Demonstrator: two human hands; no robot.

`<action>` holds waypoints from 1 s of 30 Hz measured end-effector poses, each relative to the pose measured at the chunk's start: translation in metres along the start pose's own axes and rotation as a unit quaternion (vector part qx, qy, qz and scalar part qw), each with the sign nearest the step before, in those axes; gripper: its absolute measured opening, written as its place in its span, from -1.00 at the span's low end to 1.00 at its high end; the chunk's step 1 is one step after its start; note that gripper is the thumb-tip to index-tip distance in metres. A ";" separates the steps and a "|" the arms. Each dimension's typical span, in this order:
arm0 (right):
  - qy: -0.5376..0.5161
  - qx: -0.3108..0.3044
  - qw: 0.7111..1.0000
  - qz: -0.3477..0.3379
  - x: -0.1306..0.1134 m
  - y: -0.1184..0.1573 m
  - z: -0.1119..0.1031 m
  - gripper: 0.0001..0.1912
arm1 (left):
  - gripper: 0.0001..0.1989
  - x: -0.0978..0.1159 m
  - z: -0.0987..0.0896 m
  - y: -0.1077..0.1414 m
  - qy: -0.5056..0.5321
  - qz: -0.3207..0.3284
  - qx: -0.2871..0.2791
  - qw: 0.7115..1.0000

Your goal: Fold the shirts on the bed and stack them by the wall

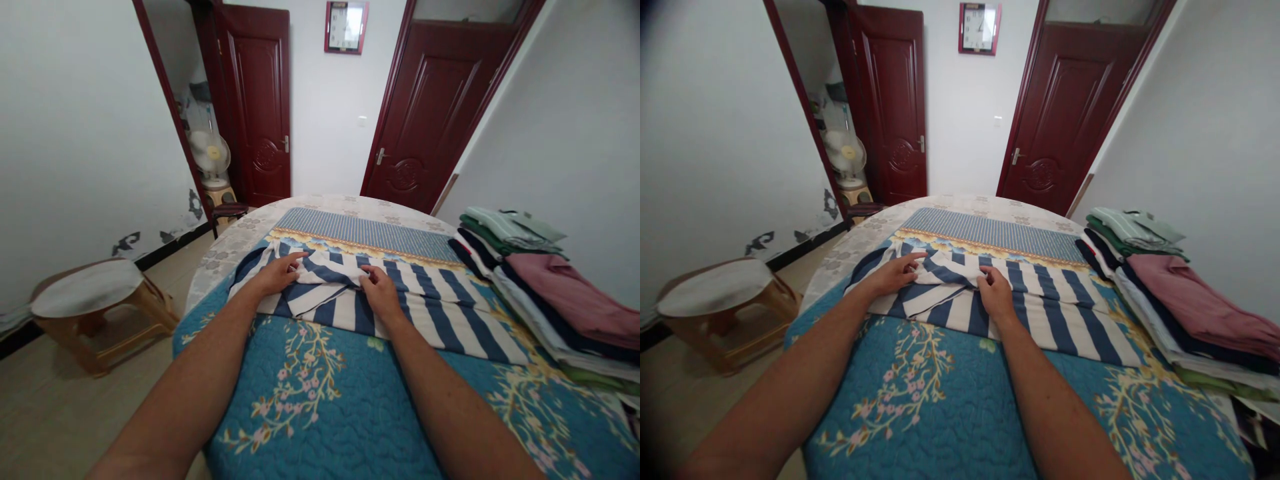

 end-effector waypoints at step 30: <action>0.168 0.083 0.973 -0.137 -0.041 0.007 -0.017 -0.52 | -0.66 0.044 -0.019 0.005 -0.069 0.120 0.130 0.982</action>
Point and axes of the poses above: each hand's wrist, its own y-axis away from the middle knuckle, its own z-axis out of the palm, x = y × z, the point moved 8 cm from there along -y, towards the middle knuckle, and after that the axes turned 8 degrees about y, right-handed, at the moved point
